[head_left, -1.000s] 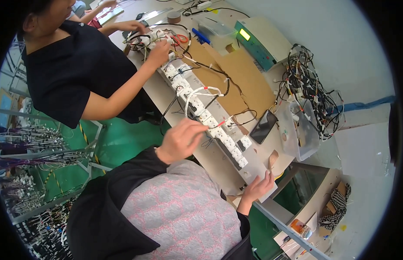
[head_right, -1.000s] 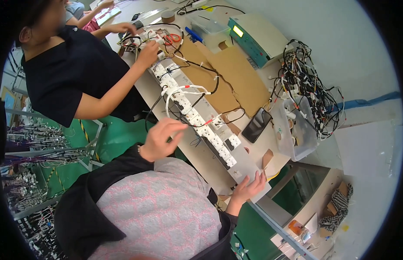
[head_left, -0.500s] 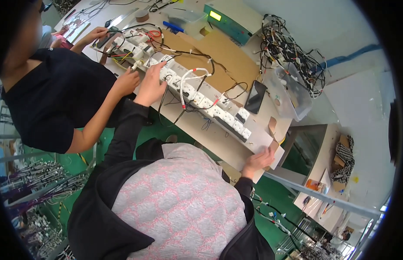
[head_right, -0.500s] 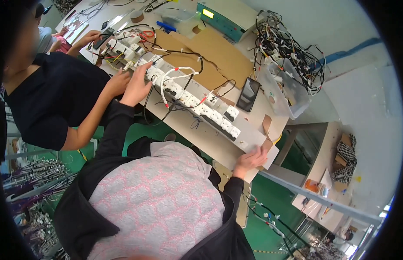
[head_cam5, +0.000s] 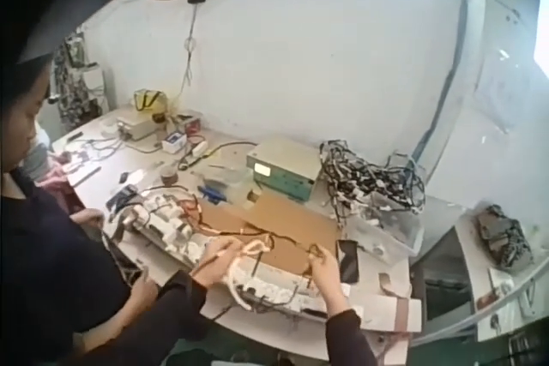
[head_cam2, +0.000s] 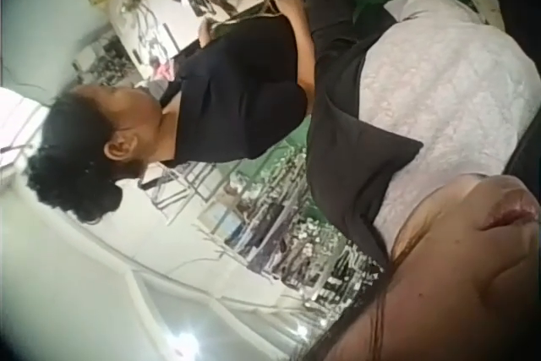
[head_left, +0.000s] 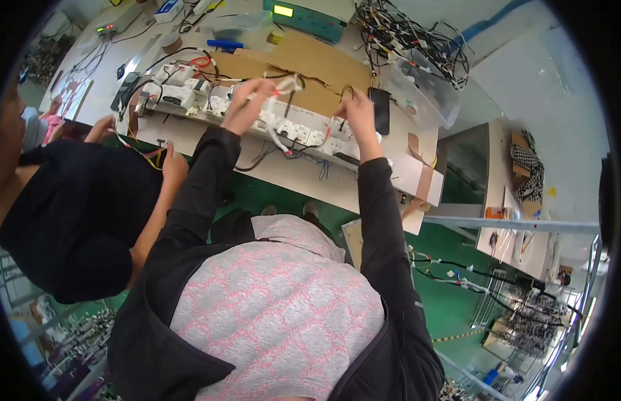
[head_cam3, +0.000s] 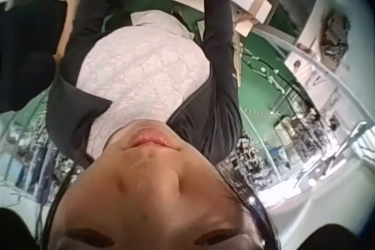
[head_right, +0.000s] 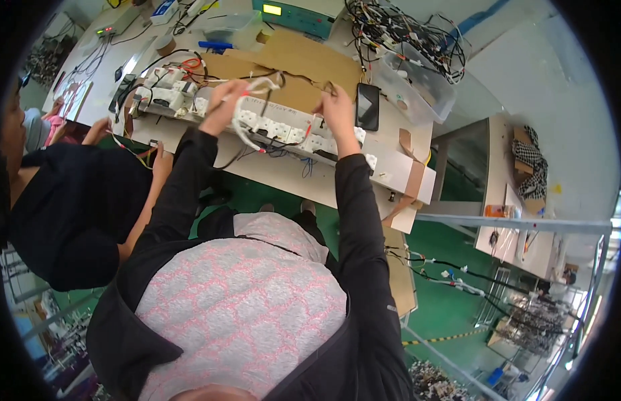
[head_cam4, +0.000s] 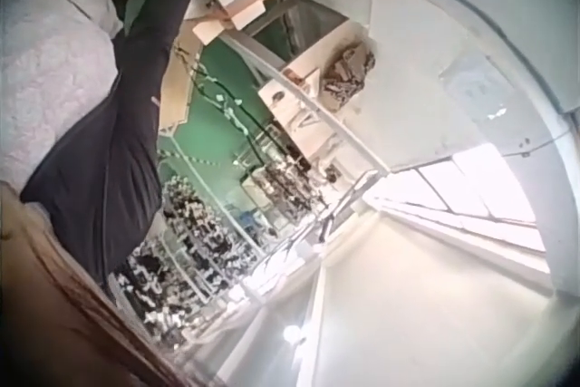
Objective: Manually assembling and connecting wiring on an electronic production board at a workbench.
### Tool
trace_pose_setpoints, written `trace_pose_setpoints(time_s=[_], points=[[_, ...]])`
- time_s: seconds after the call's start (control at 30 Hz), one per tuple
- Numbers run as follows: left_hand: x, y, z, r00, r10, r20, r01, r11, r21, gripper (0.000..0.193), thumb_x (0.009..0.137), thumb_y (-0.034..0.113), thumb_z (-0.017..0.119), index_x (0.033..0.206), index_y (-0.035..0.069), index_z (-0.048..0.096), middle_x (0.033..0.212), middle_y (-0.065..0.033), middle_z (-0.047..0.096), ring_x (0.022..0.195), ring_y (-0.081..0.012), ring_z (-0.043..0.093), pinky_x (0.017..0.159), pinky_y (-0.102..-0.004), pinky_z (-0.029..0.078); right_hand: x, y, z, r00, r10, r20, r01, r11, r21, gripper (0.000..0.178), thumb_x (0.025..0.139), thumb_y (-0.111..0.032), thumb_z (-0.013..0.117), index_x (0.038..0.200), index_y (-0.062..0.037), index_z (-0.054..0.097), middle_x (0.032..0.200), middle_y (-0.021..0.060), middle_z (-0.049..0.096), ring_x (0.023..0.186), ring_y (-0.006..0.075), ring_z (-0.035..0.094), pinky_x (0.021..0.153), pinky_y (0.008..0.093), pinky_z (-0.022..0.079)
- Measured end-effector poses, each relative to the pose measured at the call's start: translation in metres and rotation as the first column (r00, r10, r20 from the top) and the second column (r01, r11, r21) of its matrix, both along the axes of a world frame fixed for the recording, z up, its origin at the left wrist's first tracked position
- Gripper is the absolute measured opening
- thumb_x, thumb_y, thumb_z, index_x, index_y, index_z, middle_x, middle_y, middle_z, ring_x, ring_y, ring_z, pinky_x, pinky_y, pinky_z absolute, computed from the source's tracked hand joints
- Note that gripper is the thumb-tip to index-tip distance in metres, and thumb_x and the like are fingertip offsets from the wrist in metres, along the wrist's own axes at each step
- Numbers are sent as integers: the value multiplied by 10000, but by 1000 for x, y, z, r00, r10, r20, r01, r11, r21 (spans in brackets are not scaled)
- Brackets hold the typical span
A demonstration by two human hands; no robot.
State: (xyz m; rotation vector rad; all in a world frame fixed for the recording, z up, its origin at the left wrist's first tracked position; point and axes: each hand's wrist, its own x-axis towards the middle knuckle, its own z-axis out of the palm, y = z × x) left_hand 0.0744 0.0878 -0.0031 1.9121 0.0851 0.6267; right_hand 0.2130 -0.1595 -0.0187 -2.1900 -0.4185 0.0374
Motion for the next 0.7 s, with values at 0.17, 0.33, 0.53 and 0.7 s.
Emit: trace_pose_setpoints(time_s=[0.17,0.33,0.53,0.7], points=[[-87,13,87,981,-97,168,172,832,-527,281,1014,266,508,972,4,600,654,37,430,598,-50,398,555,-222,335,-56,2,129,903,425,-66,-327,779,534,392,959,-193,556,1302,-3,539,762,-28,506,663,69,535,604,191,446],[-160,28,134,698,-541,-469,589,806,-52,501,756,-22,661,1243,77,599,1087,-73,597,1047,-210,569,950,-329,437,-142,16,54,734,653,186,-626,757,-188,641,794,-190,735,1373,-109,473,1112,138,609,1168,270,533,1012,422,398],[-160,112,16,908,-6,-420,149,940,308,441,748,-22,632,1181,64,631,1205,-130,605,1191,-304,541,1050,-368,400,-132,29,-29,597,616,514,-480,787,-387,377,738,-110,743,1107,-101,666,914,86,664,1001,298,595,868,405,477],[-71,97,-47,964,266,-31,-231,886,402,425,839,265,703,1218,92,617,1146,-191,599,1125,-379,547,989,-430,432,-121,37,77,896,204,395,-294,939,180,136,907,-33,630,1030,-44,688,752,41,640,659,94,552,615,250,443]])
